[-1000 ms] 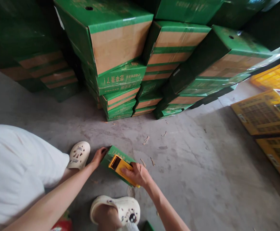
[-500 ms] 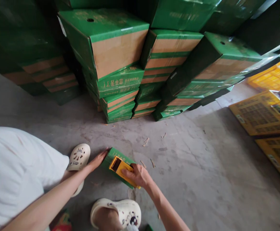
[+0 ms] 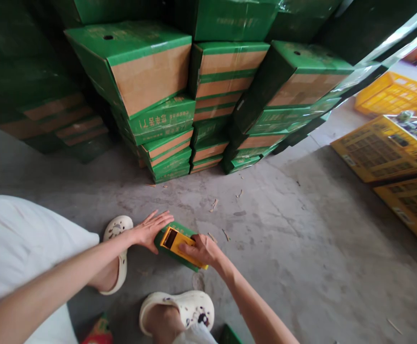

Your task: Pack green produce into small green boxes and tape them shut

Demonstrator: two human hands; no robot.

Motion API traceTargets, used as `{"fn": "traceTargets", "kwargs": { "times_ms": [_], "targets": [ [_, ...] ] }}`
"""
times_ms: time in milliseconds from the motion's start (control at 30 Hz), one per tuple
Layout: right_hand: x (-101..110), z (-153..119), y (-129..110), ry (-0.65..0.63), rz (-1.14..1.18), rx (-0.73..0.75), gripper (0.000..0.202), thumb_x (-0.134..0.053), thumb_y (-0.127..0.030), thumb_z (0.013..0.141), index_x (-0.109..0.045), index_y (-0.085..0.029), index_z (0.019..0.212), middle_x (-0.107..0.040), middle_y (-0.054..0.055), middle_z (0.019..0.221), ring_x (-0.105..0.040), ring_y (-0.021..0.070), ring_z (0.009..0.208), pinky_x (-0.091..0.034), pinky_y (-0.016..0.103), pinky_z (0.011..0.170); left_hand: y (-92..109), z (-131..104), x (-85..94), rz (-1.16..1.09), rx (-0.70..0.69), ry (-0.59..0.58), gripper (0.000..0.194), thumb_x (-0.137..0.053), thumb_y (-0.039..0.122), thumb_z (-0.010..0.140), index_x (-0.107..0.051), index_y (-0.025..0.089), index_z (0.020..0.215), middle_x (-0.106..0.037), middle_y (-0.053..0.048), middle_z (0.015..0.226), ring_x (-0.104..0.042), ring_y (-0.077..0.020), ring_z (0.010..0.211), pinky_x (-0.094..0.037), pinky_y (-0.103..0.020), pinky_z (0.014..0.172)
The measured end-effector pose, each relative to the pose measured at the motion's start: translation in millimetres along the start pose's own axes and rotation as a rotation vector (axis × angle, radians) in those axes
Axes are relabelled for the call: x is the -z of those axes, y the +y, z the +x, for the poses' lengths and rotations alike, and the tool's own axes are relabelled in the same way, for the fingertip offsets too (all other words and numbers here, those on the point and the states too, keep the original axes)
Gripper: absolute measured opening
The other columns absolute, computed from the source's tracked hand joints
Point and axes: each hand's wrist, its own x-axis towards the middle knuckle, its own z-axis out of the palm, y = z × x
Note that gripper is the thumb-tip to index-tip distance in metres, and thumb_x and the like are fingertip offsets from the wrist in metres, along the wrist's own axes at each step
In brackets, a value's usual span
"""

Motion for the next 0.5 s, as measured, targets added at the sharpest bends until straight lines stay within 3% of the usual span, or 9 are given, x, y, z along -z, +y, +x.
{"fn": "traceTargets", "kwargs": {
  "times_ms": [100, 333, 500],
  "targets": [
    [5, -5, -5, -0.017, 0.042, -0.007, 0.069, -0.057, -0.086, 0.082, -0.062, -0.018, 0.077, -0.055, -0.001, 0.067, -0.047, 0.0108, 0.060, -0.030, 0.022, 0.050, -6, 2, 3.9, 0.004, -0.037, 0.024, 0.137, -0.096, 0.061, 0.052, -0.030, 0.025, 0.167, -0.045, -0.018, 0.166, -0.027, -0.0421, 0.161, 0.003, -0.065, 0.131],
    [30, -23, -46, -0.011, 0.032, -0.092, 0.067, -0.063, -0.084, 0.081, -0.062, -0.017, 0.071, -0.057, 0.001, 0.063, -0.052, 0.0122, 0.060, -0.029, 0.021, 0.049, -7, 2, 6.4, -0.056, -0.011, 0.061, 0.124, -0.096, 0.059, 0.051, -0.044, 0.027, 0.159, -0.049, -0.017, 0.162, -0.034, -0.0417, 0.158, 0.004, -0.064, 0.131],
    [38, -38, -31, -0.050, 0.060, -0.180, 0.064, -0.066, -0.080, 0.081, -0.065, -0.017, 0.076, -0.063, 0.004, 0.063, -0.059, 0.0140, 0.057, -0.033, 0.020, 0.047, -8, 3, 5.4, -0.090, -0.014, 0.080, 0.124, -0.097, 0.056, 0.048, -0.045, 0.029, 0.158, -0.052, -0.014, 0.159, -0.036, -0.0408, 0.157, 0.003, -0.062, 0.132]
  ]
}}
